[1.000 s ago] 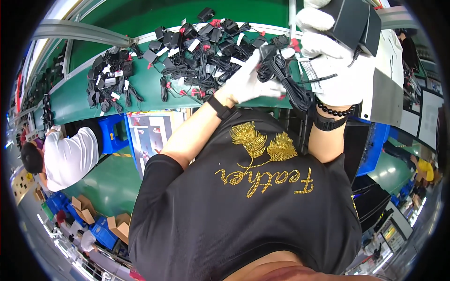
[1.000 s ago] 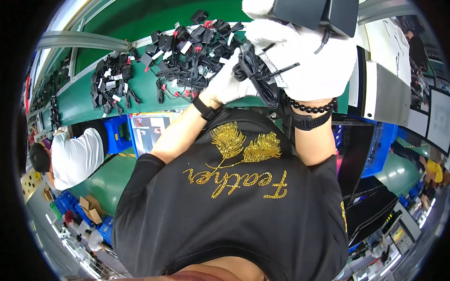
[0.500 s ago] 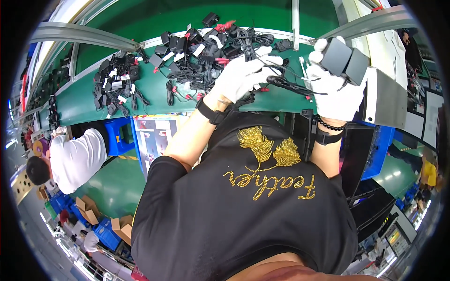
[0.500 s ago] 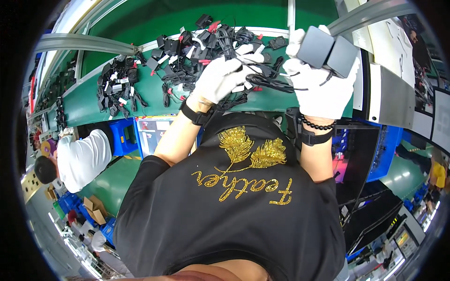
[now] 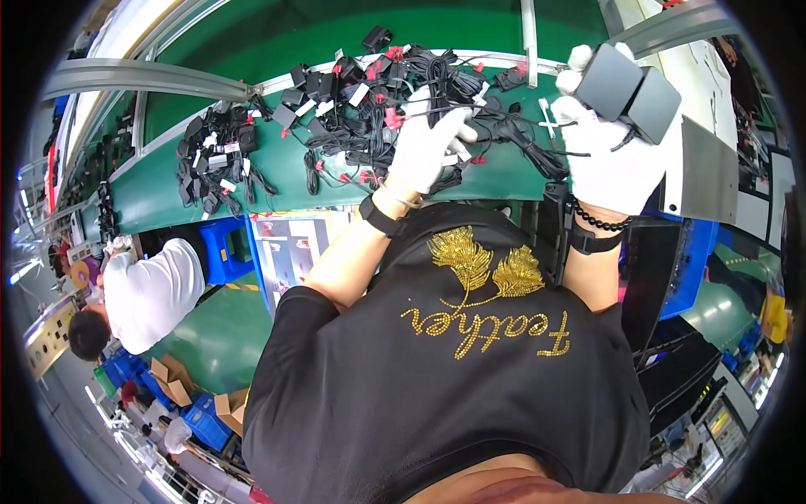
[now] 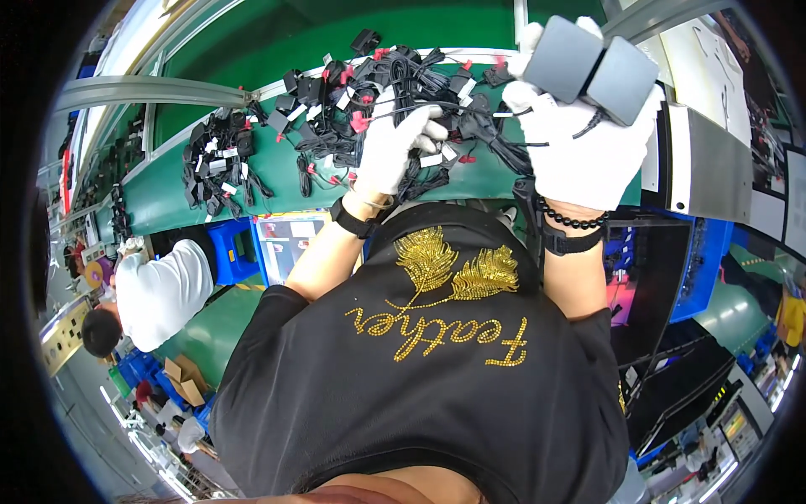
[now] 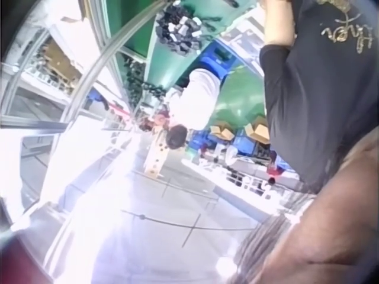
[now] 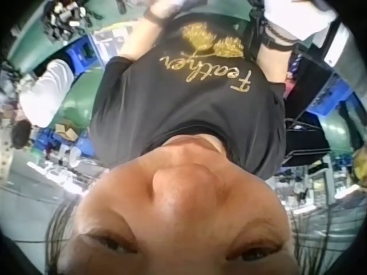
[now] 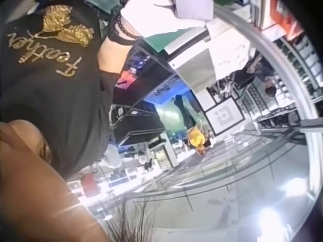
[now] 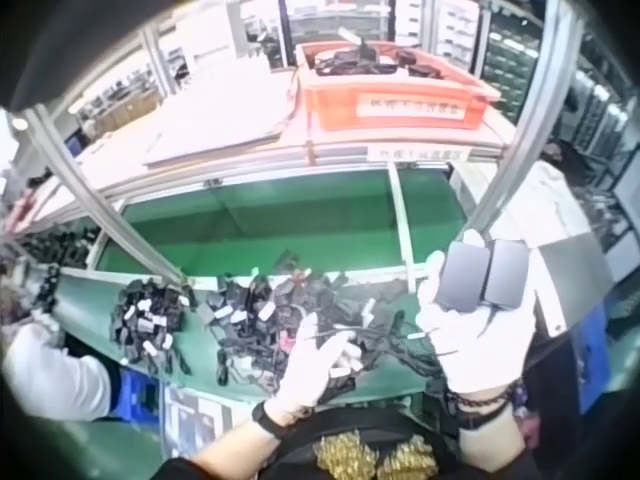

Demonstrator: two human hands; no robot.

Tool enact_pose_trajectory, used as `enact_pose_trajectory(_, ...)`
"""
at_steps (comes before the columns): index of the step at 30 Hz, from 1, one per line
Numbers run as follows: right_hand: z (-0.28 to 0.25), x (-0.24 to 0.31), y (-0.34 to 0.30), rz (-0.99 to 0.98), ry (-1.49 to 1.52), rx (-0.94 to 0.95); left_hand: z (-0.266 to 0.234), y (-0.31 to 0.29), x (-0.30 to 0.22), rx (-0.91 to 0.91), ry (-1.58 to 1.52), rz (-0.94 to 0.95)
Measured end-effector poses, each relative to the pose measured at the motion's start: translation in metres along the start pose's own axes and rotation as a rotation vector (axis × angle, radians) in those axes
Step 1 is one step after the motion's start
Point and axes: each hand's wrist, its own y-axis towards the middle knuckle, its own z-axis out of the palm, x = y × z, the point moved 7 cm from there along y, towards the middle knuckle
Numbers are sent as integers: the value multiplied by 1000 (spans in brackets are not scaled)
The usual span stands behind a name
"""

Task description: Assembling and inspecting small electronic components on a production line.

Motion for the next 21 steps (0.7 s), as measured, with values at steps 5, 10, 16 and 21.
enact_pose_trajectory(5,-27,-27,-2,95,-26,-42,-25,7,11,-112,-301,107)
enact_pose_trajectory(10,-72,-52,19,103,-113,-220,-37,7,3,-46,-541,102)
enact_pose_trajectory(16,-96,-88,28,277,291,-131,-44,-5,-49,-161,638,409)
enact_pose_trajectory(21,-99,-94,15,365,160,-92,-57,0,-54,-105,-361,351)
